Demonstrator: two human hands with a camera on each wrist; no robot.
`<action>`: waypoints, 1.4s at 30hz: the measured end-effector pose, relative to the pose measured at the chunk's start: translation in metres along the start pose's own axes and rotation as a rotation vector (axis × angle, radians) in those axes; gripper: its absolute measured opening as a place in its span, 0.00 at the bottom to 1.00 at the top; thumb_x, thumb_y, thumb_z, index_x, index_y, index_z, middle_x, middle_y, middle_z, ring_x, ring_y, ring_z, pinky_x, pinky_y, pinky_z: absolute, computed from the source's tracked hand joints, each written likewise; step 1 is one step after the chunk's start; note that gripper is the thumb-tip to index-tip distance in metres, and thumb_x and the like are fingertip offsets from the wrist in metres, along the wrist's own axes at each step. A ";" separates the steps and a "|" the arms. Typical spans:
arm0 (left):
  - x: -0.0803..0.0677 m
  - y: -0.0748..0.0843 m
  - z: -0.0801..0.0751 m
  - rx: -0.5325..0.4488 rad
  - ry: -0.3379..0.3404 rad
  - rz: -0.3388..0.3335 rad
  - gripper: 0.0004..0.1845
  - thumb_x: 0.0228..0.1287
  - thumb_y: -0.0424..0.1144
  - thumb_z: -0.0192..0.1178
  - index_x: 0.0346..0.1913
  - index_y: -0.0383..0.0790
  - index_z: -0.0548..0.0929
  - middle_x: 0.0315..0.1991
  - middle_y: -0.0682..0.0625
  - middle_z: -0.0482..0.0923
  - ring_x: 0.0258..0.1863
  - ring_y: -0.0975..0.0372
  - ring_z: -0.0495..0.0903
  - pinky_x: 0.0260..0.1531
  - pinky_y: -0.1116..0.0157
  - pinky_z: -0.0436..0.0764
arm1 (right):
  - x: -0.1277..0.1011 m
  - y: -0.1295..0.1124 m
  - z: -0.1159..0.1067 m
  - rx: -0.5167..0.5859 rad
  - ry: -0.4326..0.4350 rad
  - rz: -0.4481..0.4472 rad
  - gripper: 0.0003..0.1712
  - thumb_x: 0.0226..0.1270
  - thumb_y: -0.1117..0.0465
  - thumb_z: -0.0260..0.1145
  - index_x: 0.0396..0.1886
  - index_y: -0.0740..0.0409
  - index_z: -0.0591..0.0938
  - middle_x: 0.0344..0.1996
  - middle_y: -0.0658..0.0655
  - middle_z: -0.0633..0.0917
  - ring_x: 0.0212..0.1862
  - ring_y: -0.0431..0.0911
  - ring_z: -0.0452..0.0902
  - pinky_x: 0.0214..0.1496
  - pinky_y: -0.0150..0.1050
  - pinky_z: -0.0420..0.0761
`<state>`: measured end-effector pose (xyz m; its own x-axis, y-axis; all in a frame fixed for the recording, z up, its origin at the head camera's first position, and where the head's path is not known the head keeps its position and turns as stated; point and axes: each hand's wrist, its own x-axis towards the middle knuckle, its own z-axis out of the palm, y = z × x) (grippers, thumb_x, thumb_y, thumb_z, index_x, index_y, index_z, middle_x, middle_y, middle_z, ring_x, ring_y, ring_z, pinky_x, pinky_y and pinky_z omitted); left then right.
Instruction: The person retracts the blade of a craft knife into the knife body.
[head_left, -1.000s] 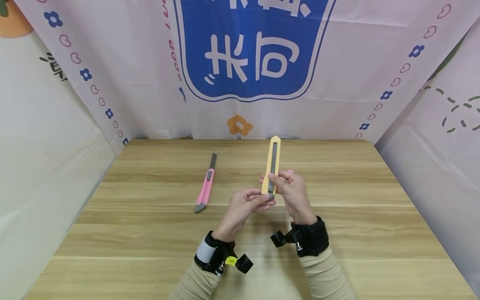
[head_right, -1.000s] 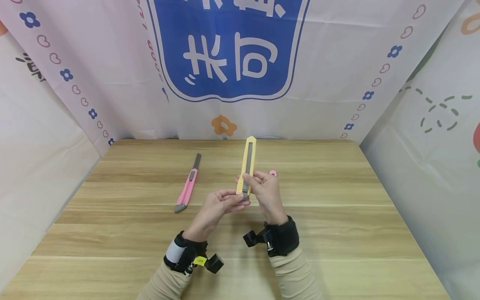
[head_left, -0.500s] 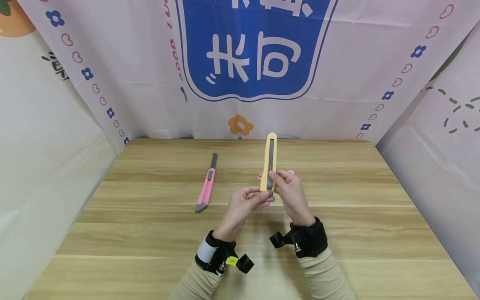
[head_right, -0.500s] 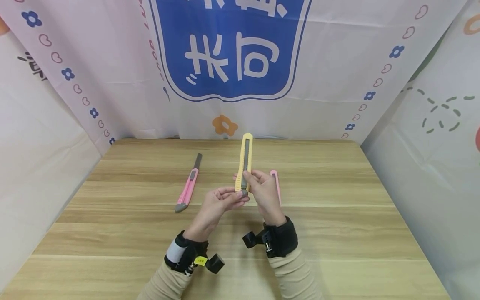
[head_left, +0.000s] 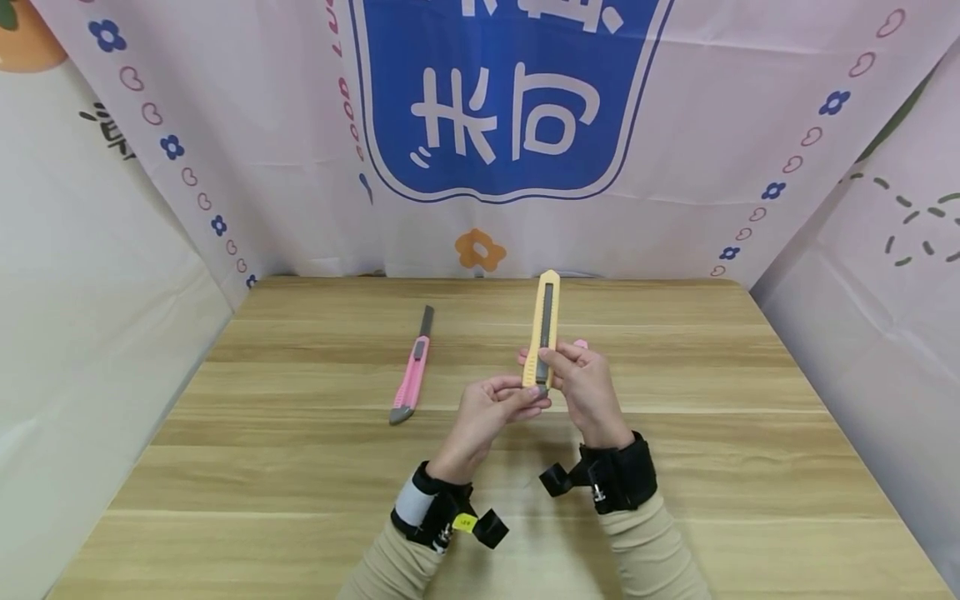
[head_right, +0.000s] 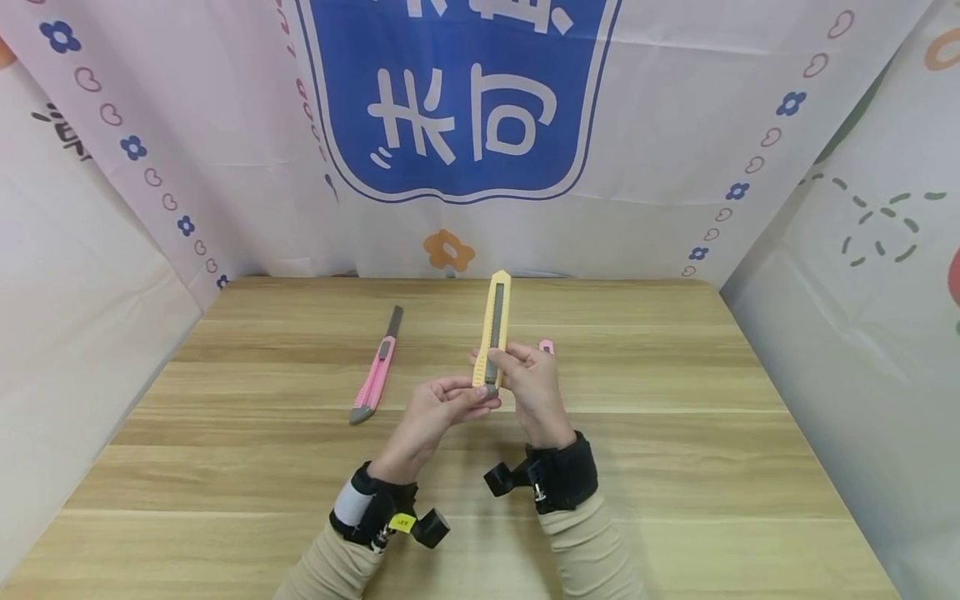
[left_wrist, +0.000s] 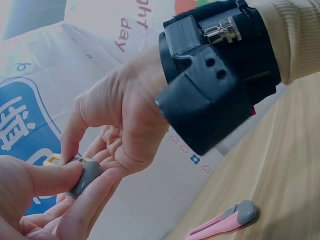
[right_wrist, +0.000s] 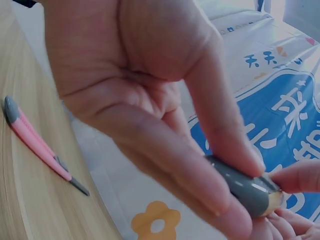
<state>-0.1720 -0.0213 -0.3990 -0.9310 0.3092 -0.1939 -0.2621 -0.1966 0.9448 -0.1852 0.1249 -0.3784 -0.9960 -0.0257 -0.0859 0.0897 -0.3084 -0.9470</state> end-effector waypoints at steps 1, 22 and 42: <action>0.000 0.000 -0.001 0.001 0.002 -0.002 0.15 0.64 0.28 0.59 0.52 0.24 0.78 0.43 0.35 0.86 0.34 0.65 0.88 0.47 0.64 0.87 | 0.001 0.000 0.000 -0.001 -0.003 0.008 0.23 0.70 0.71 0.55 0.62 0.78 0.69 0.67 0.64 0.57 0.44 0.42 0.88 0.47 0.28 0.86; -0.005 -0.003 0.005 0.605 0.252 0.403 0.28 0.56 0.36 0.69 0.58 0.26 0.75 0.46 0.35 0.84 0.45 0.48 0.86 0.45 0.63 0.88 | 0.004 0.008 0.005 -0.051 0.065 0.017 0.21 0.68 0.69 0.58 0.57 0.78 0.73 0.45 0.63 0.88 0.40 0.37 0.87 0.46 0.30 0.86; -0.013 -0.003 0.010 0.889 0.435 0.569 0.31 0.45 0.37 0.76 0.55 0.33 0.81 0.42 0.40 0.80 0.31 0.57 0.84 0.32 0.66 0.88 | 0.002 0.021 0.023 -0.233 0.119 0.018 0.17 0.68 0.66 0.60 0.52 0.70 0.80 0.45 0.65 0.88 0.39 0.36 0.83 0.39 0.29 0.82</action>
<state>-0.1565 -0.0157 -0.3964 -0.9116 0.0040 0.4110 0.3378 0.5771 0.7435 -0.1853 0.0966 -0.3913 -0.9882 0.0872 -0.1257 0.1187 -0.0814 -0.9896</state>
